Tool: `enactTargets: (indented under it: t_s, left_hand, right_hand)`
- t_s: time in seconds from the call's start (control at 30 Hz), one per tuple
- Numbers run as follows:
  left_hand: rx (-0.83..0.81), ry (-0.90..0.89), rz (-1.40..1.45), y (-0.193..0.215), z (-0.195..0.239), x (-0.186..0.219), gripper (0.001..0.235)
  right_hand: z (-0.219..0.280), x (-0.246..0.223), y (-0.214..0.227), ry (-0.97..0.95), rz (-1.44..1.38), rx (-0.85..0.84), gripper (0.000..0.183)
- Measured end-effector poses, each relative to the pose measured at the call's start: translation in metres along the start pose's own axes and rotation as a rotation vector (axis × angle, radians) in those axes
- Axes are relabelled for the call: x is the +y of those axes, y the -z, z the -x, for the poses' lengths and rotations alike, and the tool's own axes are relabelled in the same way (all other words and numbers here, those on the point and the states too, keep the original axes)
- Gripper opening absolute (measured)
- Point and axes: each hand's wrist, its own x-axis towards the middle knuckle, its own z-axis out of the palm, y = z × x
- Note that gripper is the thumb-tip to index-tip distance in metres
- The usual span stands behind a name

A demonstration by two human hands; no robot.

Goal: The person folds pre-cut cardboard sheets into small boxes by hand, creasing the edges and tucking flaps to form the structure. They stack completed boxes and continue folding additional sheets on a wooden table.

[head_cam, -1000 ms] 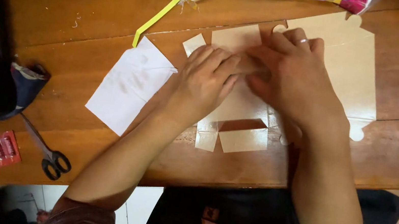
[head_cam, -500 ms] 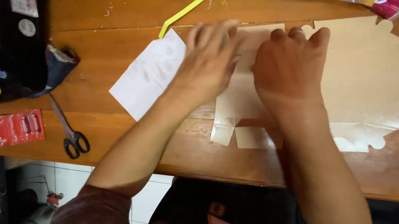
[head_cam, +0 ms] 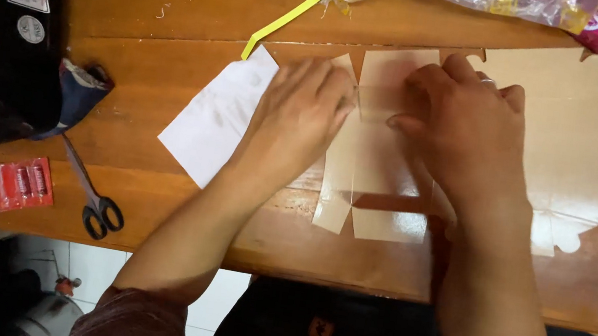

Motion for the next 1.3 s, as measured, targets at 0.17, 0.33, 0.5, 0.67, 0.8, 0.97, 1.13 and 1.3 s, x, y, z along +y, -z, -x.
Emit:
enactTargets:
  t_s: [0.17,0.33,0.5,0.67,0.8,0.97,1.13,1.3]
  left_hand:
    - [-0.062,0.037,0.040,0.005,0.001,0.012,0.022]
    - [-0.115,0.014,-0.266,-0.002,0.007,0.023,0.041]
    - [-0.171,-0.022,-0.412,-0.005,0.007,0.027,0.033]
    - [-0.175,-0.081,-0.552,-0.001,0.010,0.024,0.045]
    - [-0.186,-0.081,-0.087,-0.002,0.019,-0.002,0.065]
    - [-0.196,-0.090,0.063,0.032,0.031,0.025,0.034]
    - [-0.344,-0.138,0.112,0.037,0.070,0.043,0.049]
    - [-0.279,-0.169,0.045,0.028,0.092,0.036,0.045]
  right_hand:
    - [0.000,-0.003,0.007,0.012,-0.036,-0.015,0.037]
    - [0.005,-0.001,0.003,0.072,0.055,0.016,0.042]
    - [0.004,-0.008,0.000,0.397,-0.018,0.121,0.034]
    - [0.000,-0.011,-0.001,0.445,-0.141,0.178,0.026]
    - [-0.002,-0.011,0.002,0.521,-0.272,0.245,0.022]
    - [0.004,0.001,-0.013,0.531,-0.357,0.312,0.005]
    - [-0.001,0.016,-0.026,0.575,-0.296,0.380,0.007]
    - [0.005,0.005,-0.005,0.424,-0.509,0.129,0.012]
